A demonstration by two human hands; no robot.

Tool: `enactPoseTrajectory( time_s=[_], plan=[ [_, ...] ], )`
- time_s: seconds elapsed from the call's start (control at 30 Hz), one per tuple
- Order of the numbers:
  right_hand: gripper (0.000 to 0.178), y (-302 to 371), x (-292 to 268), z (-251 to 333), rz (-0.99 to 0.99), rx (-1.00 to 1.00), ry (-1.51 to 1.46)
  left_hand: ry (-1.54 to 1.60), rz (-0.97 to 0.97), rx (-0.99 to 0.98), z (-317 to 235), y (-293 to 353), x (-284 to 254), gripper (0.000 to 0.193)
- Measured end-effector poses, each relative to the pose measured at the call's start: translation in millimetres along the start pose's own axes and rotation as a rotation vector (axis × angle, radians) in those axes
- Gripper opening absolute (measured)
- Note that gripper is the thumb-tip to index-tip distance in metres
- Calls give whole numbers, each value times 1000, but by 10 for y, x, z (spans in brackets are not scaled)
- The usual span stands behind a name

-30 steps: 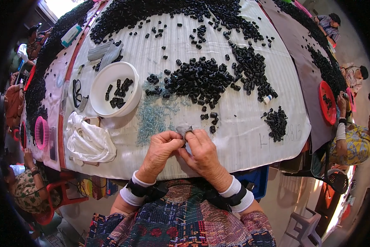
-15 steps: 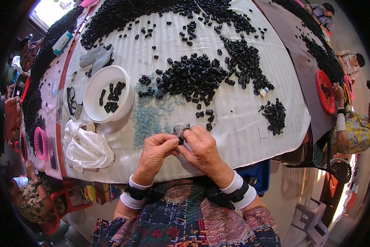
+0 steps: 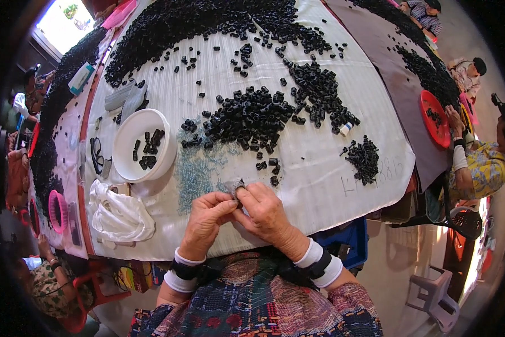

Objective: Sort and inspect small black manufacturing components at a shared work table.

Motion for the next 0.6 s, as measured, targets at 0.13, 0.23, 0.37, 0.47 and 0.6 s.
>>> enactPoseTrajectory(
  time_s=[0.13, 0.23, 0.37, 0.47, 0.6],
  plan=[
    [27, 2, -76, 62, -78, 14, 35, 31, -7, -3, -28, 45, 63, 8],
    [28, 56, -71, 52, -41, -24, 82, 16, -8, -12, -25, 73, 82, 10],
    [25, 117, -96, 45, -22, -56, 102, -25, -7, -20, -1, 116, 98, 14],
    [23, 145, -122, 39, 19, -59, 88, -66, 35, -50, -8, 134, 114, 13],
    [23, 221, -125, 29, 107, -53, 56, -115, 61, -99, 19, 153, 96, 8]
  ],
)
Point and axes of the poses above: each hand's wrist, its own y-axis away from the middle knuckle, its own x-axis out of the palm, z = x × y, the point moved 2 cm from there along -y, towards the middle knuckle, and after that the axes turned 1 degree about -y, right-handed, at the moved point
